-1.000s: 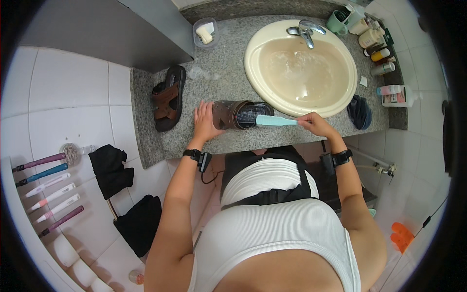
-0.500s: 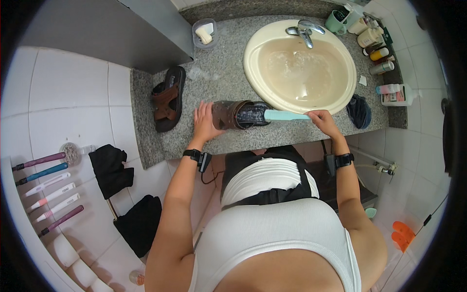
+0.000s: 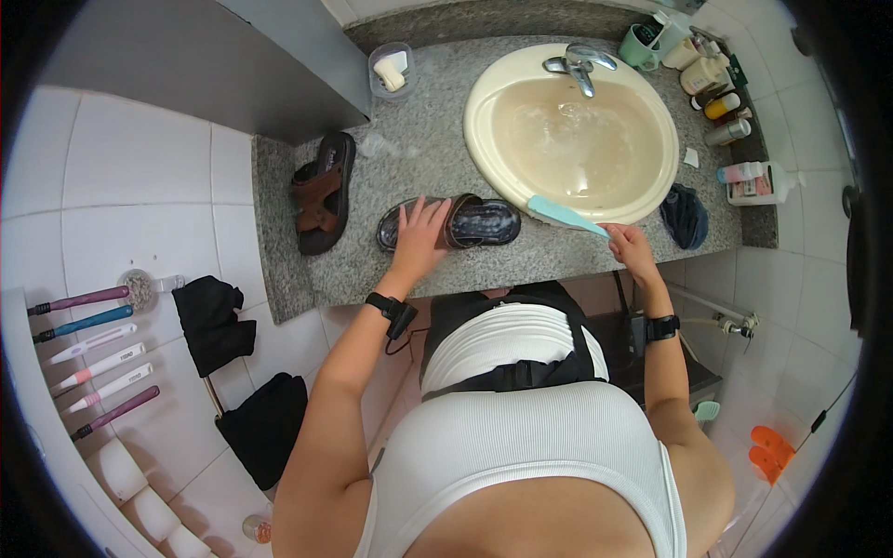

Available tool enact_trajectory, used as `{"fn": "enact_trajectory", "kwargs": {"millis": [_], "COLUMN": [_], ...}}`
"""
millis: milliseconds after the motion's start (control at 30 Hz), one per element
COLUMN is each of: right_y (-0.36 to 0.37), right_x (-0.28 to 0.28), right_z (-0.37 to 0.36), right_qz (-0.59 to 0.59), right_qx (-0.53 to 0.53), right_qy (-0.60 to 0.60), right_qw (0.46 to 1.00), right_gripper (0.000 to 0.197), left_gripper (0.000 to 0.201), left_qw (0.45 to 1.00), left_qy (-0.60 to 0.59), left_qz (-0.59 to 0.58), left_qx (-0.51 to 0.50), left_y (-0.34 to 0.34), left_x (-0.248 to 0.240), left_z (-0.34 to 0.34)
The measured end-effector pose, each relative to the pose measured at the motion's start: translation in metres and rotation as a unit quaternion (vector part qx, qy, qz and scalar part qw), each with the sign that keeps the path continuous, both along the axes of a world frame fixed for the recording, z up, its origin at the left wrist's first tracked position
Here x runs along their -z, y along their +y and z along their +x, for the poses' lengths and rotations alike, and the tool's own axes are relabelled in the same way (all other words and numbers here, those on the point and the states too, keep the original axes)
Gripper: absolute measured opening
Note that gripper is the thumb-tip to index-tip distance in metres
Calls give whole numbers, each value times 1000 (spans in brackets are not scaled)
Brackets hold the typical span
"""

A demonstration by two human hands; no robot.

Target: The person cleans a pair of shoes using a brush and a bar of soap at a bathroom sink.

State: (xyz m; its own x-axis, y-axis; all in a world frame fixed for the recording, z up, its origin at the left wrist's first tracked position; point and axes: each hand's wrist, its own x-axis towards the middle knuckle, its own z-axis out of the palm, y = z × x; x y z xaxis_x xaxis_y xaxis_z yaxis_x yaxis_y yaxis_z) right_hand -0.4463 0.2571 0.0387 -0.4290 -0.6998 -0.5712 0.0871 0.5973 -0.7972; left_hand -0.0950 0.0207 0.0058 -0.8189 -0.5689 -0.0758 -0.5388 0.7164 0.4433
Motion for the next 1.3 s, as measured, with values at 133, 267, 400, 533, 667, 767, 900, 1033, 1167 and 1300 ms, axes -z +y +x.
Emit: {"fn": "enact_trajectory", "kwargs": {"millis": [133, 267, 400, 533, 667, 767, 900, 1033, 1167, 1300], "right_y": [-4, -1, 7, 3, -1, -4, -10, -21, -44, -60], "right_x": [-7, -14, -12, -8, -17, -24, -34, -41, -43, -24], "right_z": [6, 10, 9, 13, 16, 17, 17, 22, 36, 51], "right_qz": [-26, -33, -53, -53, -55, -65, -66, -90, -90, -92], "right_qx": [-9, -28, -43, -38, -48, -43, -50, -55, -26, -51], "right_qy": [-11, -13, -15, -15, -16, -42, -49, -70, -52, -13], "right_qw": [1000, 999, 998, 998, 997, 996, 995, 992, 994, 994], "right_gripper": [29, 29, 29, 30, 30, 31, 31, 32, 32, 31], "left_gripper": [90, 93, 95, 97, 98, 88, 67, 58, 70, 82], "left_qw": [998, 999, 991, 976, 976, 986, 991, 980, 992, 992], "left_qy": [-44, -19, -120, -163, -170, -129, -92, -9, 34, 6], "left_qz": [-3, -23, -52, -143, -138, -105, 93, 187, 85, 65], "left_qx": [43, 18, -34, -23, -7, 16, -4, -60, -87, -104], "left_y": [-14, -4, 0, -6, -15, -31, -50, -54, -27, -17], "left_x": [12, 0, -4, 21, 13, -7, -48, -57, -24, -9], "left_z": [11, 21, 35, 43, 35, 43, 36, 41, 59, 65]}}
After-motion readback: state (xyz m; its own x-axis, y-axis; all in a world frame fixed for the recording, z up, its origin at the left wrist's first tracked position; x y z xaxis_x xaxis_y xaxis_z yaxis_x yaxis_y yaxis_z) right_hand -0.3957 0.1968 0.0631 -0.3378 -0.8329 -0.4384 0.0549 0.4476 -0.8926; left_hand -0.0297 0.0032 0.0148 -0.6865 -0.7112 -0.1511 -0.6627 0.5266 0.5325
